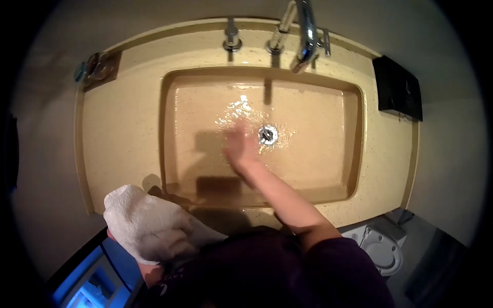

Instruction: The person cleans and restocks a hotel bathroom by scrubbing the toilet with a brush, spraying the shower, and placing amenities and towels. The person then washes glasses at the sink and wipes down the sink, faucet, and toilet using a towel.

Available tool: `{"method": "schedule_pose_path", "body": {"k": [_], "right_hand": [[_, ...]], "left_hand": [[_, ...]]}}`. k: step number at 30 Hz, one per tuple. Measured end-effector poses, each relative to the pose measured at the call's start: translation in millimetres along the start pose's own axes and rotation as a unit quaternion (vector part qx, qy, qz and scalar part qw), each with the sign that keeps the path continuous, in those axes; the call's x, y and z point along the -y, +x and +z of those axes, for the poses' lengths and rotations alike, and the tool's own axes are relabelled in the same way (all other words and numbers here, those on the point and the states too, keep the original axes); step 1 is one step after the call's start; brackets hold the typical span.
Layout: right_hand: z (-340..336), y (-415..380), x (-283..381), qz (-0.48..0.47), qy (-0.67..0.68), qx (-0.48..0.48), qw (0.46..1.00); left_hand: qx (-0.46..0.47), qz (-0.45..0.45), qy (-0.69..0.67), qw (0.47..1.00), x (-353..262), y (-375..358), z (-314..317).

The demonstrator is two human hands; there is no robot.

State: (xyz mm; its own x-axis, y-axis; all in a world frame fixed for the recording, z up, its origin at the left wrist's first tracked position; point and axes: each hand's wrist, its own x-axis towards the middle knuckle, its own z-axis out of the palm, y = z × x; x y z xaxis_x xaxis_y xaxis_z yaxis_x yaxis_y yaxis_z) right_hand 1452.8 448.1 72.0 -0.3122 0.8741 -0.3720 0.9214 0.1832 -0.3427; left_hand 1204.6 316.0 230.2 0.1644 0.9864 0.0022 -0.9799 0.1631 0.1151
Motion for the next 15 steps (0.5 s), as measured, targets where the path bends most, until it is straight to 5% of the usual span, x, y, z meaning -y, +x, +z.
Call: {"method": "schedule_pose_path", "body": {"k": [2,4,7,11,13,15], "right_hand": [[15.4,26.5,41.4,-0.179,0.087,-0.141,0.970],[12.6,56.1,85.5,-0.211,-0.039,-0.048,0.976],[4.4,63.1,60.9,-0.192,0.021,-0.016,0.981],[-22.4,1.4,-42.5,-0.012,-0.059,-0.043,0.997],[-57.7,-25.0,-113.7,0.028,0.058,-0.030,0.997],[-81.8,-41.4,-184.5,-0.014,0.143,-0.219,0.965]], "left_hand": [[-0.005,-0.022,-0.008,1.000,2.1,13.4,-3.7],[-0.012,-0.044,-0.007,0.999,5.4,18.9,-4.3],[-0.020,-0.062,-0.008,0.998,6.5,26.4,-5.4],[-0.017,-0.071,-0.025,0.997,5.1,35.1,-10.8],[-0.019,-0.075,-0.034,0.996,9.9,34.6,-13.2],[-0.022,-0.089,-0.041,0.995,15.8,33.3,-12.9]]}}
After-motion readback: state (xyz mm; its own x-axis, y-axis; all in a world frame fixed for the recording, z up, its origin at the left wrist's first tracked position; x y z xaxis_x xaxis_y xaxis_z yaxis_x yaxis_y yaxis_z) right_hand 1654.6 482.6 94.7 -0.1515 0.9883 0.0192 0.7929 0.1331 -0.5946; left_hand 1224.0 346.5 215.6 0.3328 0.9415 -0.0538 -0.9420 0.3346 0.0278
